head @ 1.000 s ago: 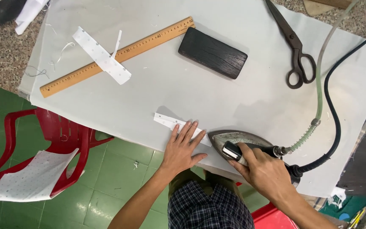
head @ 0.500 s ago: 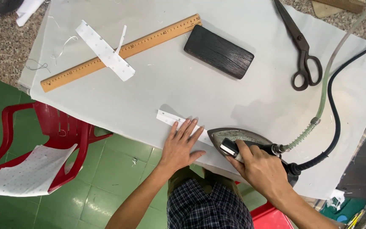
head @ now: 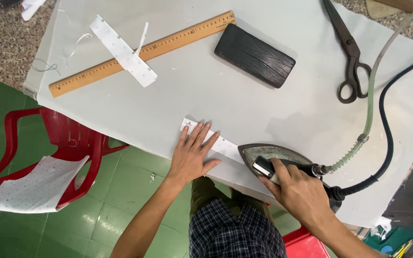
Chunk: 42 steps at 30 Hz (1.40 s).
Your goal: The person irons a small white fabric piece on a work table using a steam iron, then brushes the table surface with a red brush. They then use scissors to cut a larger white fabric piece into smaller sections.
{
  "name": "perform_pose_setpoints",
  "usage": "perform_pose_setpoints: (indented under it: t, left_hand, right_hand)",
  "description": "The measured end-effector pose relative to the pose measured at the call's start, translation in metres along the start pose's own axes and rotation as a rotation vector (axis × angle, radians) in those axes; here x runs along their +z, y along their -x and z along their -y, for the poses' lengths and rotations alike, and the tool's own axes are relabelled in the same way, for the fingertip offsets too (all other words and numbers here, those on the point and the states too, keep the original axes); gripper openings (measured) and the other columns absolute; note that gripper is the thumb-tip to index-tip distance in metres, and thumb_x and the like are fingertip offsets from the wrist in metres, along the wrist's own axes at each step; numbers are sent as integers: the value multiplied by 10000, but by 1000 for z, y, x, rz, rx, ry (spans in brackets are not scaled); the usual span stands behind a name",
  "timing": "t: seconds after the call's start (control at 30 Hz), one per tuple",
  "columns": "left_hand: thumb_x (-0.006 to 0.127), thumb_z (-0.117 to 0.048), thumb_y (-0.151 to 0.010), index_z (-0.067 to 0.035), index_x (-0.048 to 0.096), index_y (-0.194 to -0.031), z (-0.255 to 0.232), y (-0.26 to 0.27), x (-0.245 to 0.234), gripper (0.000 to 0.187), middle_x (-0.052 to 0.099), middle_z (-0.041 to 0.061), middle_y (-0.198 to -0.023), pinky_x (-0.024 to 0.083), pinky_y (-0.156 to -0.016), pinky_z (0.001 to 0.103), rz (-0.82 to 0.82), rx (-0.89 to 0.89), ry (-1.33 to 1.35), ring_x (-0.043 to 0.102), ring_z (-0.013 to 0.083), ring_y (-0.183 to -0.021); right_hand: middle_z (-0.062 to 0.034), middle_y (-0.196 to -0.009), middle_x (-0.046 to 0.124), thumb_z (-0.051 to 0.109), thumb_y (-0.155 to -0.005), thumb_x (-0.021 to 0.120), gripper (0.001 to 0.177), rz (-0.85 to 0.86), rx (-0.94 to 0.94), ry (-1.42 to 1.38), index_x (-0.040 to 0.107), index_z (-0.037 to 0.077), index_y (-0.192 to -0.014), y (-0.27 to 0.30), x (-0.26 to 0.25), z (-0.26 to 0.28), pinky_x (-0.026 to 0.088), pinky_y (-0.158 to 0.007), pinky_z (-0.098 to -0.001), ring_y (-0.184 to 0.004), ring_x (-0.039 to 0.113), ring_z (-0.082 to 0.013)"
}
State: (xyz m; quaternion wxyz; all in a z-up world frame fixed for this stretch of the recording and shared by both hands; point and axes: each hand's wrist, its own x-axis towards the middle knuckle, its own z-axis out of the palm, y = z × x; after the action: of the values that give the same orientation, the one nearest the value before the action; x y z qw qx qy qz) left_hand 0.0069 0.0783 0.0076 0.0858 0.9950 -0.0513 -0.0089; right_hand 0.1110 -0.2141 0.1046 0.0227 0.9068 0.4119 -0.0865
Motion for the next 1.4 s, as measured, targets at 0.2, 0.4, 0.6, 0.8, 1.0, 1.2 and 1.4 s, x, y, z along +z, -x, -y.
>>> perform_pose_setpoints:
  t: [0.2, 0.4, 0.6, 0.8, 1.0, 1.2, 1.4]
  left_hand:
    - [453, -701, -1008, -187, 397, -1607, 3, -3, -2, 791, 300, 146, -1683, 151, -1280, 545, -9, 24, 22, 249, 303, -1571]
    - [464, -700, -1004, -187, 441, -1586, 6, -6, -2, 775, 344, 143, -1666, 168, -1275, 547, -34, 33, 22, 278, 302, -1560]
    - [493, -692, -1003, -208, 446, -1583, 9, -7, -1, 757, 358, 120, -1662, 187, -1271, 553, -46, 36, 22, 308, 289, -1550]
    - [491, -700, -1000, -215, 431, -1594, 11, -8, -1, 770, 347, 106, -1670, 183, -1272, 551, -29, 25, 24, 308, 276, -1552]
    - [476, -691, -1009, -220, 432, -1590, 13, -7, 0, 750, 356, 105, -1666, 194, -1269, 549, -38, 22, 50, 315, 278, -1550]
    - [479, -670, -1023, -223, 443, -1586, 12, -7, 1, 721, 348, 104, -1667, 184, -1276, 550, -58, 17, 69, 312, 275, -1551]
    - [483, -638, -1034, -213, 425, -1597, 22, -4, 2, 708, 330, 82, -1678, 177, -1275, 558, -55, 6, 79, 287, 260, -1561]
  right_hand:
    - [-25, -703, 620, 634, -942, 569, 579, 18, 4, -26, 605, 159, -1271, -1, -3, 1, 482, -345, -379, -510, 659, -245]
    - [-28, -721, 618, 639, -947, 550, 586, 42, 1, -15, 583, 165, -1291, -3, 1, 1, 486, -347, -384, -526, 666, -249]
    - [-39, -701, 603, 624, -964, 536, 583, 24, -39, -23, 590, 139, -1283, -14, -2, 6, 462, -320, -369, -506, 649, -228]
    - [-46, -695, 591, 622, -963, 551, 577, -19, -60, -24, 601, 138, -1274, -28, -9, 15, 459, -315, -381, -506, 650, -241]
    - [-54, -689, 608, 612, -962, 563, 583, -16, -75, -25, 594, 120, -1273, -34, -10, 17, 463, -316, -381, -521, 667, -238]
    - [-50, -685, 595, 612, -978, 553, 571, -94, -106, -2, 622, 113, -1247, -45, -13, 22, 430, -316, -354, -493, 635, -218]
    - [-52, -680, 598, 603, -982, 556, 583, -87, -95, -38, 606, 98, -1269, -55, -21, 29, 441, -326, -362, -505, 650, -224]
